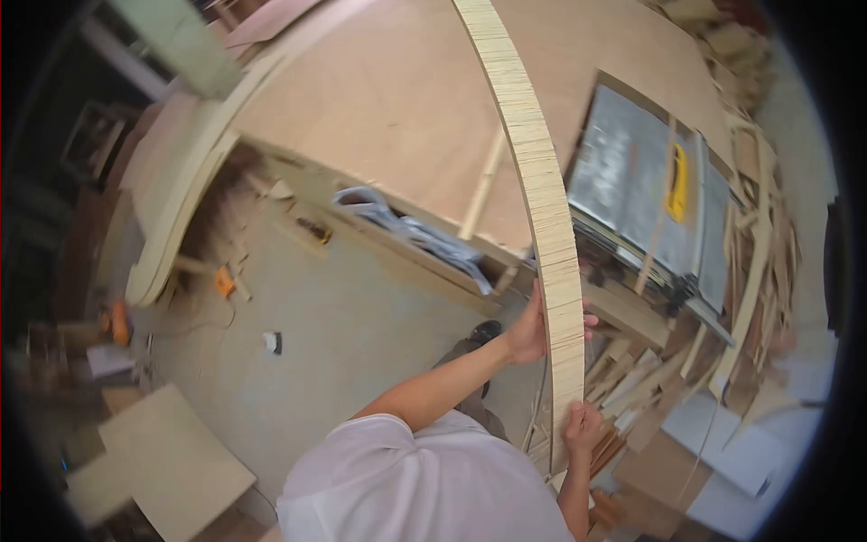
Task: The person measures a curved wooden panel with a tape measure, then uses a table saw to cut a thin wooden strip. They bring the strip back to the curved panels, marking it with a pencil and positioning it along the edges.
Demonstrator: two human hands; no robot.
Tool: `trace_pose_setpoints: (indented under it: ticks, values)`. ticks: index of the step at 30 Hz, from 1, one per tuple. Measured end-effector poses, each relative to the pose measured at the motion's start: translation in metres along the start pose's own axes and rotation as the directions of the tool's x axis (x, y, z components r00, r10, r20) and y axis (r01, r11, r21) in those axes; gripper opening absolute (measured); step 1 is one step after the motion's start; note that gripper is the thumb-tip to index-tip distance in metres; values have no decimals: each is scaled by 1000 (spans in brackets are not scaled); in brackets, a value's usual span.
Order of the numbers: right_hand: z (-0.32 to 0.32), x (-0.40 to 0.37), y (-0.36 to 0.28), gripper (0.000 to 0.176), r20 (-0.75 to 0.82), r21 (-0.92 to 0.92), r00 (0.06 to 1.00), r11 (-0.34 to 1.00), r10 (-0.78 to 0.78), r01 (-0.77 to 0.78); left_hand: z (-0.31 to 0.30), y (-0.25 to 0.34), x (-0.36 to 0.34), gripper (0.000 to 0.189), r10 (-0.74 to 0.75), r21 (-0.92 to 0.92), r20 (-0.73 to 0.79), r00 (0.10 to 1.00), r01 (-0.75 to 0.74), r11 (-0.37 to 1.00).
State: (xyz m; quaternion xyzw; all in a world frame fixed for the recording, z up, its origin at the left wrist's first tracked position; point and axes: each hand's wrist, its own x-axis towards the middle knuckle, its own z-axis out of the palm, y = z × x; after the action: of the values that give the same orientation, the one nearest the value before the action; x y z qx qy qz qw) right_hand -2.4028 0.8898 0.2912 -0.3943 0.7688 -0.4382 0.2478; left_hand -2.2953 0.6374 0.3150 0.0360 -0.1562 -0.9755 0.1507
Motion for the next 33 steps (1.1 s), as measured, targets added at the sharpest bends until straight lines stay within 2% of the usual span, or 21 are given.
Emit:
trace_pose_setpoints:
  ticks: [2,4,5,7,8,9,12,13,15,16,17,19,22,23,25,28,31,33]
  values:
    - [30,10,-12,49,111,55,989,994,-96,90,31,45,-56,98,239,-63,-66,969,-243,968]
    - [76,25,-49,43,250,41,954,987,-164,158,22,80,-109,101,510,123,-46,859,-502,856]
    - [101,31,-71,41,315,31,929,981,-193,193,16,97,-139,103,626,209,-20,779,-610,765]
    - [154,46,-110,36,296,-40,875,910,-384,413,11,136,-203,102,807,469,-224,546,-666,580]
    - [180,50,-126,34,281,-73,833,855,-477,514,10,155,-237,101,871,588,-295,392,-645,489]
    - [201,55,-133,36,289,-224,790,764,-541,605,9,173,-276,98,913,699,-314,260,-587,408]
    - [268,55,-160,37,449,-154,830,887,-331,436,-32,221,-399,90,956,930,-274,-106,-280,236]
    - [292,53,-166,37,507,-166,801,876,-318,453,-46,234,-442,88,948,967,-238,-214,-148,209]
    - [345,52,-178,39,606,-193,741,851,-289,489,-34,258,-521,88,935,984,-152,-320,40,173]
    - [372,52,-183,40,641,-200,717,842,-275,501,-32,270,-558,89,925,976,-111,-364,134,170]
    - [400,50,-188,41,675,-207,693,835,-255,509,-52,284,-593,84,909,982,-42,-415,149,113]
    - [450,45,-193,46,739,-278,651,802,-174,529,-52,300,-663,80,908,942,-65,-415,274,192]
    - [525,58,-132,48,768,-357,628,730,-125,582,-65,319,-752,79,886,833,-121,-448,439,336]
    - [538,55,-136,48,762,-449,646,755,44,478,-71,323,-776,79,879,782,-140,-456,493,380]
    - [564,49,-139,48,690,-631,616,732,379,257,-66,327,-812,83,826,632,-263,-498,558,538]
    - [595,46,-144,48,629,-734,551,652,548,189,-95,331,-855,89,730,438,-411,-545,584,683]
    - [635,47,-177,50,699,-709,503,589,509,389,-152,335,-883,87,722,324,-401,-564,650,687]
    - [677,61,-184,52,664,-746,470,562,581,358,-180,348,-900,84,720,257,-400,-567,684,682]
